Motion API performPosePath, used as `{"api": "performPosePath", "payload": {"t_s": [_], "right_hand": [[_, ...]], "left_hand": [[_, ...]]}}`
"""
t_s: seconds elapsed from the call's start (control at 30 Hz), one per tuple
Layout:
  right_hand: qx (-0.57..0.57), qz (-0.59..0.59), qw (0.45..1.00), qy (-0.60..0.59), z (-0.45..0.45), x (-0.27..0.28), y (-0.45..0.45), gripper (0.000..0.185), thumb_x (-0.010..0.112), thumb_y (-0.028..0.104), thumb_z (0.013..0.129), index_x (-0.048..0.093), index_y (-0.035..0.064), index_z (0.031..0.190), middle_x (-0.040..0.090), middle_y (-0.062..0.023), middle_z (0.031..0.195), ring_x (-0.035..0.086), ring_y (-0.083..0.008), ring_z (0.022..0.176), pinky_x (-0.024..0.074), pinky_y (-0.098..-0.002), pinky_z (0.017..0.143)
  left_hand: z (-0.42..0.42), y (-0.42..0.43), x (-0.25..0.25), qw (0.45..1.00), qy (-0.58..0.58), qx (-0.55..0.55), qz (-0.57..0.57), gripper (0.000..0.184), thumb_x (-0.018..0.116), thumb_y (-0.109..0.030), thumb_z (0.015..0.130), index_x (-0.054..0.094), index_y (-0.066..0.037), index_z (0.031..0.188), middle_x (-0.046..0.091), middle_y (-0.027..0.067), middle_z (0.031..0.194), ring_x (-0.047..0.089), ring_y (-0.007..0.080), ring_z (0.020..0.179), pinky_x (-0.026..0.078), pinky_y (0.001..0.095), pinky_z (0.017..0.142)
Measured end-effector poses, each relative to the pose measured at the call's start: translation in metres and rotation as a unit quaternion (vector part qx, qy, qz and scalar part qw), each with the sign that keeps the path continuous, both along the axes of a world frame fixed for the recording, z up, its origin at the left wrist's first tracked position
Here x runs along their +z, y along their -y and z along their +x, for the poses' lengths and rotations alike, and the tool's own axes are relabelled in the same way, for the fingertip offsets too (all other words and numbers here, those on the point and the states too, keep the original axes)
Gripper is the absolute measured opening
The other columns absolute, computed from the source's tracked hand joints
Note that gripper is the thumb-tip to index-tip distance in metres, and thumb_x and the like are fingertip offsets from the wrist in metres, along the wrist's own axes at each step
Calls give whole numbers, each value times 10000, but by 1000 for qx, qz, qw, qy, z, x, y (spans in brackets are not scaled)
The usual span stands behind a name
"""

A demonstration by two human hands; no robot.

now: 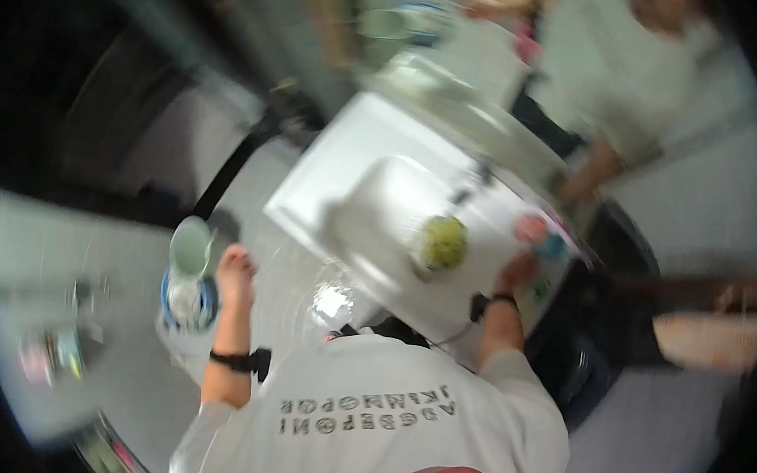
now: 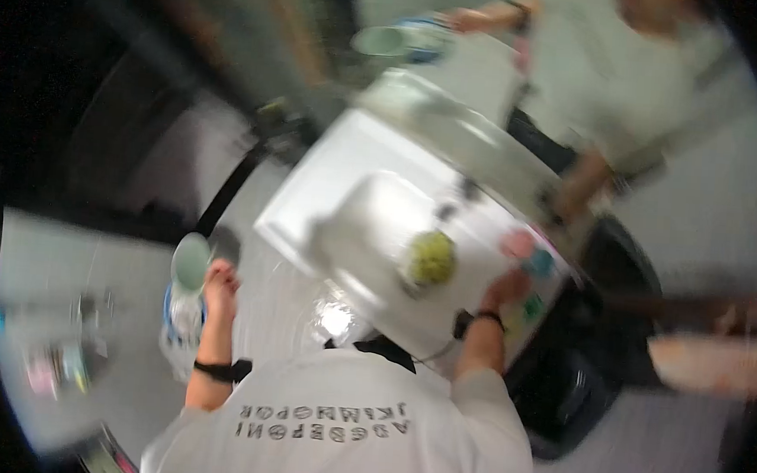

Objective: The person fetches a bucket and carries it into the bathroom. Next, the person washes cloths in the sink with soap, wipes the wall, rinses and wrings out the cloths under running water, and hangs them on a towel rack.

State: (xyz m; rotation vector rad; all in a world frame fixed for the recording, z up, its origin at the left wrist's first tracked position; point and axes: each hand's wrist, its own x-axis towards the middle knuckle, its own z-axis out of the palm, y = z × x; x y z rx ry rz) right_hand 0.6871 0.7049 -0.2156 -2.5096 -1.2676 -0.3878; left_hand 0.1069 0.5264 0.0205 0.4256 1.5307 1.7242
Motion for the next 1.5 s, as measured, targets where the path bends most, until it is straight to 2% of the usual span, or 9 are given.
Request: {"api": "performPosePath", "payload": {"t_s": [0.07,0.23,0.43,0.7,0.97,1.27,1.37,1.4,1.5], "right_hand": [[150,29,983,102,8,-11,9,148,464,136,844,585,51,845,603,-131,815,566,-303,746,457,-374,692],[200,109,904,-362,-18,7,8,115,465,129,854,553,55,848,551,-74,729,507,-187,600,403,-276,512],[178,-95,459,-865,-227,103,58,167,550,275,860,536,122,796,452,4,570,355,-134,435,279,-257,369],[288,-402,79,-865,-607,187,233,438,399,421,916,398,133,586,297,8,469,283,-113,383,204,-255,361],[206,-560,244,-764,-894,177,424,143,533,236,886,533,95,860,468,-11,615,454,-102,520,349,-232,459],[311,-725,88,-609,-1217,165,738,280,496,-3,852,408,7,1118,520,-217,1061,568,-320,933,521,-343,747],[427,-772,-17,-471,-1294,205,886,165,546,85,858,496,25,1003,601,-142,814,607,-204,675,490,-259,486],[479,-752,45,-451,-1304,231,939,143,566,149,855,525,49,949,597,-106,753,568,-150,555,446,-238,407],[655,-668,4,-353,-1352,234,1077,153,607,191,818,547,88,913,583,-61,703,472,-113,406,383,-256,356]], "left_hand": [[-12,26,9,1000,-3,22,-9,139,443,9,778,487,-109,720,401,-33,611,376,78,524,313,215,465],[-54,156,22,983,-7,181,-12,175,380,46,744,465,-106,732,419,-17,617,359,82,498,295,216,453],[-110,411,1,909,12,417,-23,192,357,46,747,463,-114,752,447,-17,603,379,64,484,300,196,440],[-160,671,15,763,24,645,38,203,359,57,768,467,-115,762,465,-14,596,378,61,461,297,182,418],[-158,817,-6,636,-4,762,121,211,343,74,732,450,-94,800,425,5,615,353,87,485,287,222,447],[-150,946,-31,365,31,928,61,167,388,29,745,467,-110,793,432,-10,612,363,72,470,302,207,410],[-174,951,-15,312,18,948,56,168,381,25,759,463,-117,795,431,-15,607,364,71,467,305,211,413],[-185,951,-10,304,23,951,51,173,365,23,773,460,-118,806,429,-16,605,363,73,466,299,210,419],[-211,958,-12,284,25,958,19,172,354,21,781,456,-116,803,429,-15,608,363,76,466,294,212,424]]}}
